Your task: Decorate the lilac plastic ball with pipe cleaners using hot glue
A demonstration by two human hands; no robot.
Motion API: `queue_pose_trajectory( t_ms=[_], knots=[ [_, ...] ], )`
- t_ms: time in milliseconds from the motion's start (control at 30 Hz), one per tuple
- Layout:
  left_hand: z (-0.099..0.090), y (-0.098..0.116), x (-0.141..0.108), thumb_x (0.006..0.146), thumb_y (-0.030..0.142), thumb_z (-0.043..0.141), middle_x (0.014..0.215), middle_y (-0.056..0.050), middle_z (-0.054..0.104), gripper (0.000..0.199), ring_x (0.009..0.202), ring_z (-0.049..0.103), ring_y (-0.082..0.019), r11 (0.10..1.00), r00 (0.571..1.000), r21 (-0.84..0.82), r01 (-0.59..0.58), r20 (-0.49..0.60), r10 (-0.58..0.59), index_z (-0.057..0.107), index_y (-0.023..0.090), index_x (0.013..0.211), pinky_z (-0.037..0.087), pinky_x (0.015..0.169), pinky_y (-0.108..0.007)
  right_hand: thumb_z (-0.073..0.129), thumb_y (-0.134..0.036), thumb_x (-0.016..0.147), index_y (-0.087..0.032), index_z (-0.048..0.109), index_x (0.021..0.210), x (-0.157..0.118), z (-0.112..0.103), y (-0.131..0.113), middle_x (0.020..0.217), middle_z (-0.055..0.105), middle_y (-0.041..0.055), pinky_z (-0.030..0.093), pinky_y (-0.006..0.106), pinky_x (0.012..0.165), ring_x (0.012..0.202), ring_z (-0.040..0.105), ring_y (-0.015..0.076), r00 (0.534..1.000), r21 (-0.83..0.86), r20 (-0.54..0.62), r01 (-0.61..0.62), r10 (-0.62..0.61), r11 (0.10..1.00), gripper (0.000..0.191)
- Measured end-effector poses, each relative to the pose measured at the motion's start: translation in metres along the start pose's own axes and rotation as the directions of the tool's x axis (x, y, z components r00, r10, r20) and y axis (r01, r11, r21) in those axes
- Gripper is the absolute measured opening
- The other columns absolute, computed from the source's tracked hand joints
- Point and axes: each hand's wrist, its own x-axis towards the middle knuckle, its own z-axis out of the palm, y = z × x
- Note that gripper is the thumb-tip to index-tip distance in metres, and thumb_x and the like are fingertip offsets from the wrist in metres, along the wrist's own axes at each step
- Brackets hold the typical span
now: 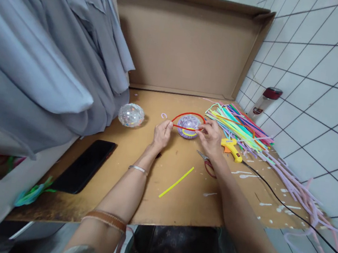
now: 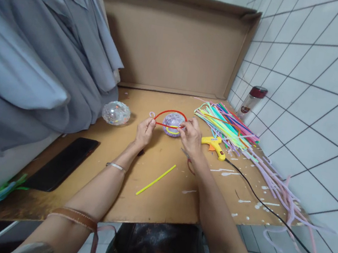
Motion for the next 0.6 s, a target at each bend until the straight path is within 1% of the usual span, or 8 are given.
queue_pose_trajectory(
  t_ms=[67,133,267,367,467,600],
  knots=[
    [-0.001,-0.002,0.001,0.095,0.054,0.049,0.055,0.002,0.039,0.049,0.056,0.035,-0.015,0.999,1.0,-0.042,0.02,-0.014,-0.02,0.039,0.022,0.059,0.026,0.06,-0.031,0.058,-0.041,0.094,-0.024,0.069,0.09,-0.002,0.001,0.001,0.104,0.06,0.0094,0.054,0.039,0.081,0.091,0.062,0.0244,0.999,-0.062,0.026,0.033,-0.031,0.998,0.021],
    [-0.001,-0.005,0.001,0.094,0.057,0.05,0.055,0.002,0.041,0.051,0.057,0.036,-0.014,0.996,0.999,-0.078,0.03,-0.016,-0.031,0.041,0.022,0.058,0.027,0.06,-0.03,0.057,-0.036,0.095,-0.024,0.069,0.093,-0.004,0.002,0.002,0.106,0.06,0.0107,0.053,0.04,0.084,0.099,0.062,0.0266,0.997,-0.102,0.054,0.068,-0.063,0.992,0.017],
    [0.002,-0.008,0.002,0.093,0.065,0.047,0.054,0.002,0.043,0.057,0.055,0.038,-0.013,0.989,0.998,-0.132,0.059,0.011,-0.058,0.044,0.022,0.057,0.029,0.059,-0.03,0.055,-0.033,0.097,-0.023,0.067,0.1,-0.005,0.001,0.009,0.107,0.062,0.0122,0.052,0.04,0.084,0.097,0.062,0.0271,0.991,-0.141,0.081,0.117,-0.106,0.983,0.016],
    [0.007,-0.009,0.004,0.092,0.067,0.047,0.052,0.002,0.044,0.058,0.053,0.038,-0.012,0.977,0.996,-0.194,0.091,0.012,-0.09,0.044,0.021,0.056,0.031,0.058,-0.029,0.052,-0.038,0.099,-0.023,0.064,0.093,-0.004,-0.001,0.014,0.099,0.063,0.0114,0.05,0.039,0.081,0.091,0.06,0.0264,0.99,-0.173,0.1,0.117,-0.101,0.978,0.02],
    [0.012,-0.01,0.005,0.093,0.061,0.048,0.051,0.003,0.044,0.055,0.053,0.038,-0.012,0.96,0.99,-0.243,0.139,0.005,-0.142,0.044,0.021,0.056,0.034,0.058,-0.028,0.049,-0.043,0.1,-0.023,0.061,0.086,-0.002,-0.001,0.017,0.091,0.063,0.0106,0.048,0.038,0.078,0.086,0.059,0.026,0.991,-0.157,0.11,0.098,-0.081,0.983,0.026],
    [0.018,-0.014,0.007,0.094,0.042,0.045,0.051,0.003,0.042,0.044,0.052,0.04,-0.012,0.93,0.975,-0.295,0.221,0.043,-0.218,0.04,0.022,0.056,0.035,0.056,-0.026,0.05,-0.047,0.098,-0.024,0.057,0.08,0.0,0.001,0.015,0.082,0.063,0.0068,0.045,0.035,0.074,0.077,0.056,0.0227,0.998,-0.083,0.059,0.029,-0.024,0.996,0.029]
  ],
)
